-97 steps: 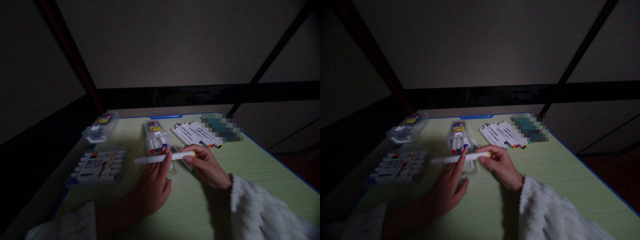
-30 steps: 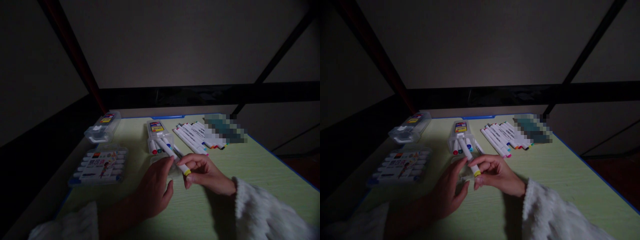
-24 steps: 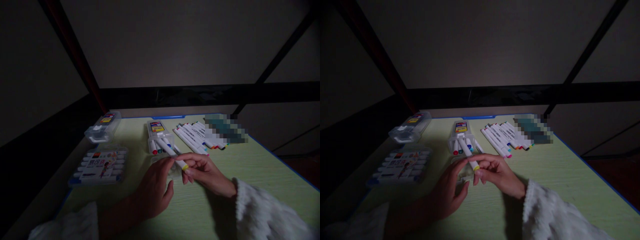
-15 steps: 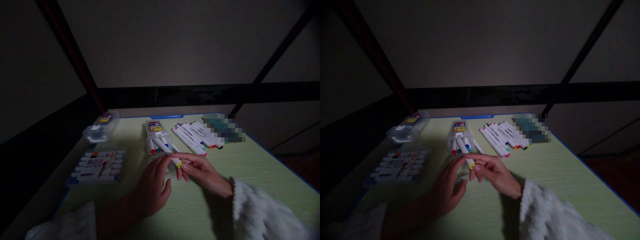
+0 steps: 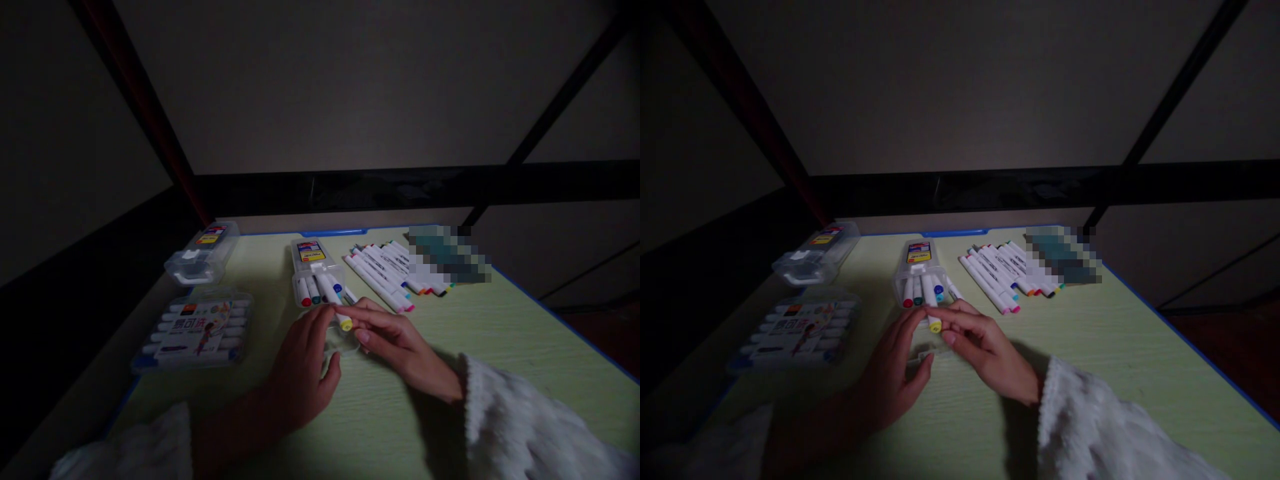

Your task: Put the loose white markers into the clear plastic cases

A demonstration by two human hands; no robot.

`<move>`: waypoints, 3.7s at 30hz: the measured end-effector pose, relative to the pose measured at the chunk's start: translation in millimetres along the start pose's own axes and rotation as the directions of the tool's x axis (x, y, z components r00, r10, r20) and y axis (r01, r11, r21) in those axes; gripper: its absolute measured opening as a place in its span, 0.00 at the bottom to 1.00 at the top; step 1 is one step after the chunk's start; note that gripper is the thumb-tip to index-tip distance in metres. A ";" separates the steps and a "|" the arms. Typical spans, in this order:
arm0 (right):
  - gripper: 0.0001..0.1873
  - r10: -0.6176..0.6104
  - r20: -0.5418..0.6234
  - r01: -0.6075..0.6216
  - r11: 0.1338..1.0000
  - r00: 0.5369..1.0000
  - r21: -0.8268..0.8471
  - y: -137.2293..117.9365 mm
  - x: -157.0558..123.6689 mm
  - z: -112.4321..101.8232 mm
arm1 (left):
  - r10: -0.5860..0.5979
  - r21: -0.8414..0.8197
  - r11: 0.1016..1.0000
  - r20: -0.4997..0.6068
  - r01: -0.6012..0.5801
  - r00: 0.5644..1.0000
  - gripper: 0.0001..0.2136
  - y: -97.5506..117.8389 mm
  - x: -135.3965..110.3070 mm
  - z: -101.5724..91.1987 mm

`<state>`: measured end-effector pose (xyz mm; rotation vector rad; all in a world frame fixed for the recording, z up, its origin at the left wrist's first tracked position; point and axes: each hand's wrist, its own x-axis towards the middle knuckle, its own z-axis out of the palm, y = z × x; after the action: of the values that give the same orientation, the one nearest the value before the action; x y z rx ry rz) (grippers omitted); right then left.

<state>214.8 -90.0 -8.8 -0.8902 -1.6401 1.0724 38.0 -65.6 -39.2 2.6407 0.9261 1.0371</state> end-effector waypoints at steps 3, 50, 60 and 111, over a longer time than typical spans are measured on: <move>0.19 0.014 0.002 -0.014 0.999 1.000 0.037 1.4 -0.7 0.9 | -0.008 0.008 1.000 0.001 0.008 1.000 0.28 -0.5 -0.4 0.7; 0.27 0.182 -0.038 -0.177 0.977 0.983 0.117 14.3 -4.3 2.5 | -0.126 -0.218 0.965 0.099 0.145 0.987 0.36 -2.5 4.1 2.3; 0.23 0.169 -0.067 -0.165 0.985 0.983 0.058 11.5 -2.8 0.9 | -0.140 -0.246 0.958 0.057 0.150 0.988 0.38 -3.8 2.3 6.4; 0.25 0.216 -0.025 -0.214 0.975 0.976 0.063 13.9 -3.5 1.1 | -0.170 -0.320 0.928 0.085 0.188 0.982 0.39 -6.1 3.7 6.0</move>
<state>215.7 -88.5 -23.0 -1.0582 -1.5021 1.2422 41.1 -58.0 -43.8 2.2556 0.8775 0.9726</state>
